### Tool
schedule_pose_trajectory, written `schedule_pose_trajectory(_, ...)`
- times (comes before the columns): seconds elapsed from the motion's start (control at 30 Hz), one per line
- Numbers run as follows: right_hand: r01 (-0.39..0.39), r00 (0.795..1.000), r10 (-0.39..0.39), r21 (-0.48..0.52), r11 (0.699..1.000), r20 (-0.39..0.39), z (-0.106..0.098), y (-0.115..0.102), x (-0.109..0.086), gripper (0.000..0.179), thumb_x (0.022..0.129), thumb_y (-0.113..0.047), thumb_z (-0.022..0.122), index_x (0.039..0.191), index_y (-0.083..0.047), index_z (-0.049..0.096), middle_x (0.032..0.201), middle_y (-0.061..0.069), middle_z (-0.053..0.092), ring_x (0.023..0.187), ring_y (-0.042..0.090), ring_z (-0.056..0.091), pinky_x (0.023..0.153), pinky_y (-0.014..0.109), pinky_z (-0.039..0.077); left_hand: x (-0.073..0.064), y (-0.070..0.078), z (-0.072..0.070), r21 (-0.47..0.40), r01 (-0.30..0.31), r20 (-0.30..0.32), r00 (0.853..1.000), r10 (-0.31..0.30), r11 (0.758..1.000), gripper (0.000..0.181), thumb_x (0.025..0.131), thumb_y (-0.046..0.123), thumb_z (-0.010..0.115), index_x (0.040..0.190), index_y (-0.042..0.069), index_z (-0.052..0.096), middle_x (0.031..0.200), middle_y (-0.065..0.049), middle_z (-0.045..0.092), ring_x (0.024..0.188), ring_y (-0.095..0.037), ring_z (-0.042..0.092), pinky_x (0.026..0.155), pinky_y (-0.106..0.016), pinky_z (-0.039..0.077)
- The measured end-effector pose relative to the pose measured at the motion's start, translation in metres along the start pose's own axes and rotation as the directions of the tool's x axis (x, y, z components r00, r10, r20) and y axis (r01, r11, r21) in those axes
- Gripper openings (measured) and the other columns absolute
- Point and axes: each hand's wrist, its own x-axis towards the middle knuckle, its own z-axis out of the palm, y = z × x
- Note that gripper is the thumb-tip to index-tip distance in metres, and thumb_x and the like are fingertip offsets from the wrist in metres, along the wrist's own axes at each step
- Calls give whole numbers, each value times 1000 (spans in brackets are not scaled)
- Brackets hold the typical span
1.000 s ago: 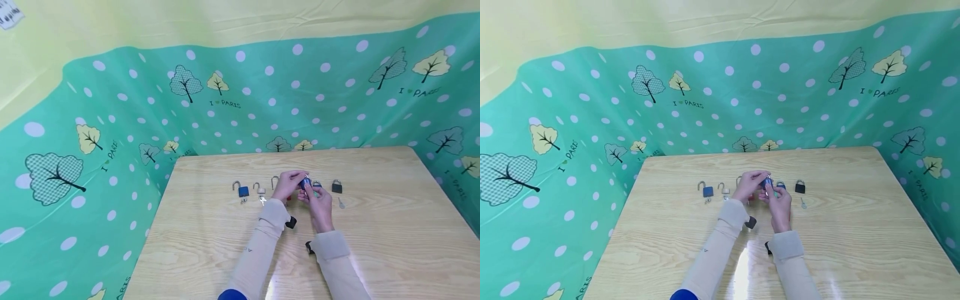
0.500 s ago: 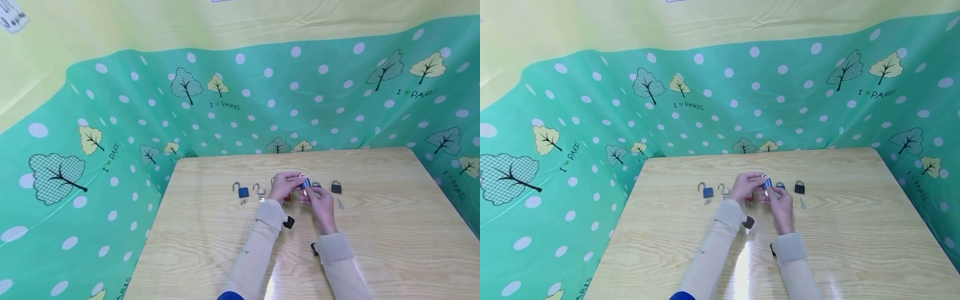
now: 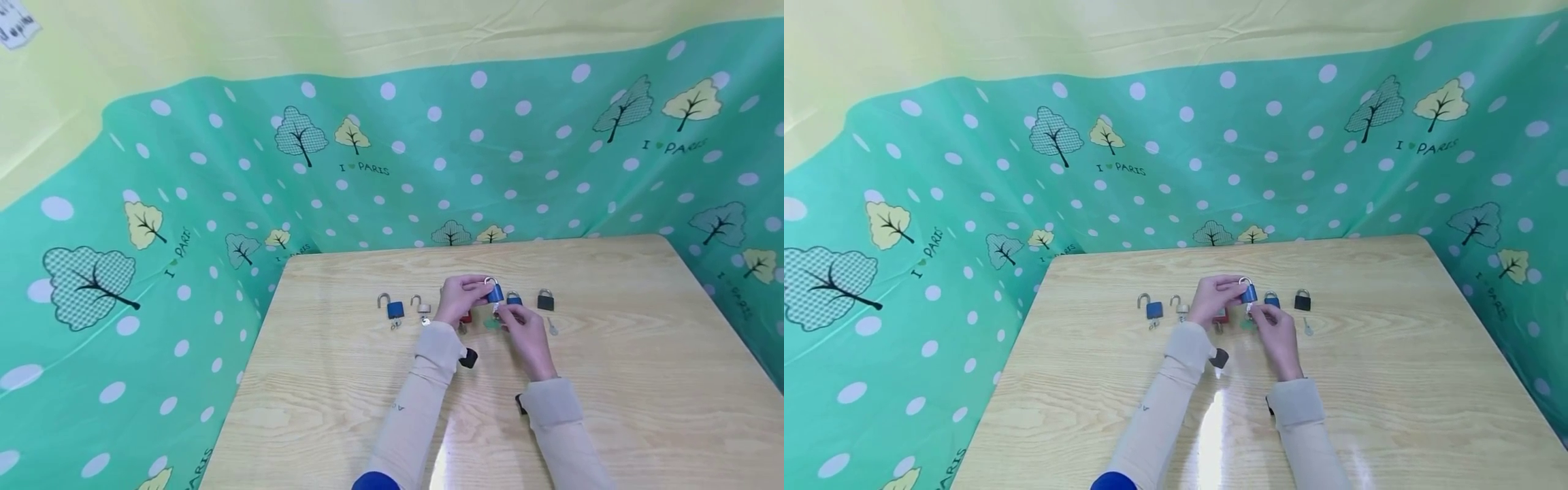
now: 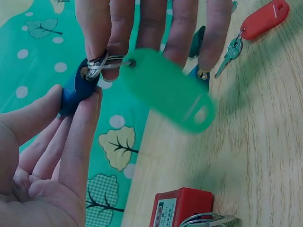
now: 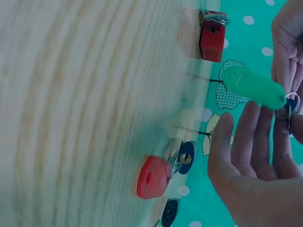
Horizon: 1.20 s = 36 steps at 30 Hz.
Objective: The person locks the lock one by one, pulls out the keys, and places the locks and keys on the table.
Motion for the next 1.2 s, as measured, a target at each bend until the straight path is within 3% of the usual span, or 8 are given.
schedule_pose_trajectory(0.07,4,1000,-4,9,1000,5,-1,0,1,43,103,-35,52,127,-2,62,124,17,64,107,16,60,95,31,53,0,2,0,2,1,2,1000,-1,1000,25,87,12,77,112,9,74,101,-7,76,89,-19,74,75,-27,60)
schedule_pose_trajectory(0.33,28,999,-28,2,1000,-27,-4,1,2,42,102,-37,55,123,-2,66,116,16,69,94,8,59,78,16,48,0,2,3,-3,-18,-13,1000,18,1000,24,89,10,74,113,7,73,99,-8,76,87,-21,74,75,-27,60)
schedule_pose_trajectory(0.53,21,999,-19,31,999,-38,-6,1,-1,41,102,-35,56,121,0,65,109,21,72,80,3,65,71,17,50,-2,-2,9,-8,-27,-59,998,27,1000,22,89,9,74,111,7,74,98,-8,76,85,-21,75,75,-27,60)
schedule_pose_trajectory(0.7,36,999,-35,20,999,-42,-6,2,-4,38,102,-31,56,119,1,66,107,22,72,77,5,67,68,17,52,1,-8,10,-33,-12,-93,996,9,999,22,87,10,76,110,8,75,98,-8,77,84,-21,75,75,-28,60)
schedule_pose_trajectory(0.8,25,999,-25,-6,1000,-34,-7,3,-7,37,102,-30,57,119,1,66,106,21,72,77,5,67,69,18,52,6,-12,7,-71,-13,-152,988,2,997,22,86,9,77,108,6,75,98,-11,76,86,-21,75,74,-27,60)
schedule_pose_trajectory(0.93,22,998,-26,-77,997,-53,-8,5,-7,36,101,-30,59,118,0,68,105,17,74,78,2,65,72,17,49,12,-13,1,-82,-61,-221,974,42,995,21,85,6,77,106,4,75,98,-14,76,88,-21,74,72,-27,60)
schedule_pose_trajectory(1.07,44,994,-59,-155,987,-97,-9,6,-4,35,99,-31,62,113,0,71,100,15,74,76,5,60,64,18,47,13,-12,-2,-35,-63,-199,979,54,997,20,85,7,77,105,5,75,95,-12,76,85,-20,74,74,-31,61)
schedule_pose_trajectory(1.2,50,994,-73,-246,968,-84,-11,3,1,33,97,-32,65,108,-2,74,96,13,72,75,14,58,61,21,47,12,-11,1,46,-42,-192,980,50,998,19,84,6,78,103,6,75,91,-9,76,80,-17,73,78,-38,61)
